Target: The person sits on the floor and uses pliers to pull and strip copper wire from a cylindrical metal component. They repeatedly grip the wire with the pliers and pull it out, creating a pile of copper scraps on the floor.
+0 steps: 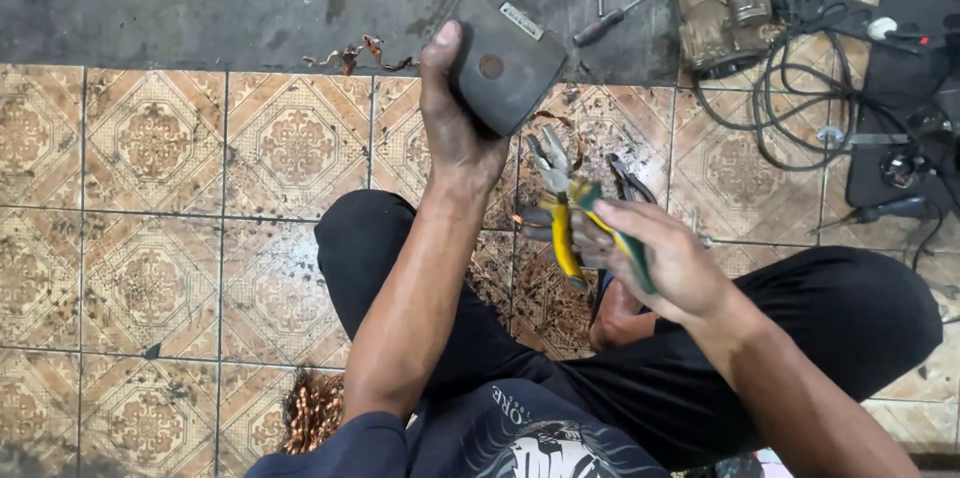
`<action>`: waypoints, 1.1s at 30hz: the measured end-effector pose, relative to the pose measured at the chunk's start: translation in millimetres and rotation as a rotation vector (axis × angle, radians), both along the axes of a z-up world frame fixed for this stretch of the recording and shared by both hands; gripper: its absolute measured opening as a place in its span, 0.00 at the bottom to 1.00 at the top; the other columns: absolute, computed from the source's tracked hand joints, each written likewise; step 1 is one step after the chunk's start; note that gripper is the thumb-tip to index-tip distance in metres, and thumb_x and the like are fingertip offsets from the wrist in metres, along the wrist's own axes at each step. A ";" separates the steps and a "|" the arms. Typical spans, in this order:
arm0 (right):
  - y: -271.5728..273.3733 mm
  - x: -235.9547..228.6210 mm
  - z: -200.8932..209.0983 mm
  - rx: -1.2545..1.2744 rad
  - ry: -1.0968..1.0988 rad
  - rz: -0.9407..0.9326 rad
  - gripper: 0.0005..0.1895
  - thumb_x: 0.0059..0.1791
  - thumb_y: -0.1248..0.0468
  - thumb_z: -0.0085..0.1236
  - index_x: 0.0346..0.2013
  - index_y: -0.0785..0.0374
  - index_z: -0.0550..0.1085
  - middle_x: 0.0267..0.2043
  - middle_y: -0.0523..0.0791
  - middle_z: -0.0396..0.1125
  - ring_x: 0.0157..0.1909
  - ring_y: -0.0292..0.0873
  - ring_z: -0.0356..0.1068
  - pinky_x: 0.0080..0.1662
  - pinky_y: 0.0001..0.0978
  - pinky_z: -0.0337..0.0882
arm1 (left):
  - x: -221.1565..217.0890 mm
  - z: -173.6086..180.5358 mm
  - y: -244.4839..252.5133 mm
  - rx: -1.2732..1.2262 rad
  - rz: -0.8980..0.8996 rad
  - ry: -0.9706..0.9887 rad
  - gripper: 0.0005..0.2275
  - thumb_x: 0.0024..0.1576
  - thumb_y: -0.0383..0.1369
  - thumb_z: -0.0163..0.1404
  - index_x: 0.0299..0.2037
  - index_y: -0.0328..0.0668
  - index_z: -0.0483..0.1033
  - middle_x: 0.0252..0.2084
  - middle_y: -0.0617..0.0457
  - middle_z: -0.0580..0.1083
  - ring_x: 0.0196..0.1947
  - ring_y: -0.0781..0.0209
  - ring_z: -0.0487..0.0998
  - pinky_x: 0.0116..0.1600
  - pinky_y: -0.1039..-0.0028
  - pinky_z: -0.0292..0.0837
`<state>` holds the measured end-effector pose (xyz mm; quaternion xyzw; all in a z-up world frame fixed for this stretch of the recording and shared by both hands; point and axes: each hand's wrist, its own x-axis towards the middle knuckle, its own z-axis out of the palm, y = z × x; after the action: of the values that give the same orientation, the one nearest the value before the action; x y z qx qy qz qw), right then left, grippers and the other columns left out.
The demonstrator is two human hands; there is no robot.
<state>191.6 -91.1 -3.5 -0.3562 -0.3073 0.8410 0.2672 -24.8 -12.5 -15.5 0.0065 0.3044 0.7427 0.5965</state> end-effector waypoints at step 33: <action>-2.4 18.1 39.1 0.125 -0.188 -0.189 0.16 0.57 0.59 0.46 0.42 0.75 0.69 0.38 0.51 0.63 0.32 0.39 0.59 0.26 0.23 0.56 | -13.8 11.4 53.1 -0.182 0.074 -0.091 0.23 0.38 0.44 0.60 0.40 0.42 0.71 0.30 0.47 0.73 0.29 0.50 0.77 0.32 0.61 0.77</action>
<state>209.7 -93.5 35.6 -0.4433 -0.3477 0.7543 0.3371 -38.6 40.6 -4.1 -0.0926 0.3434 0.7331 0.5798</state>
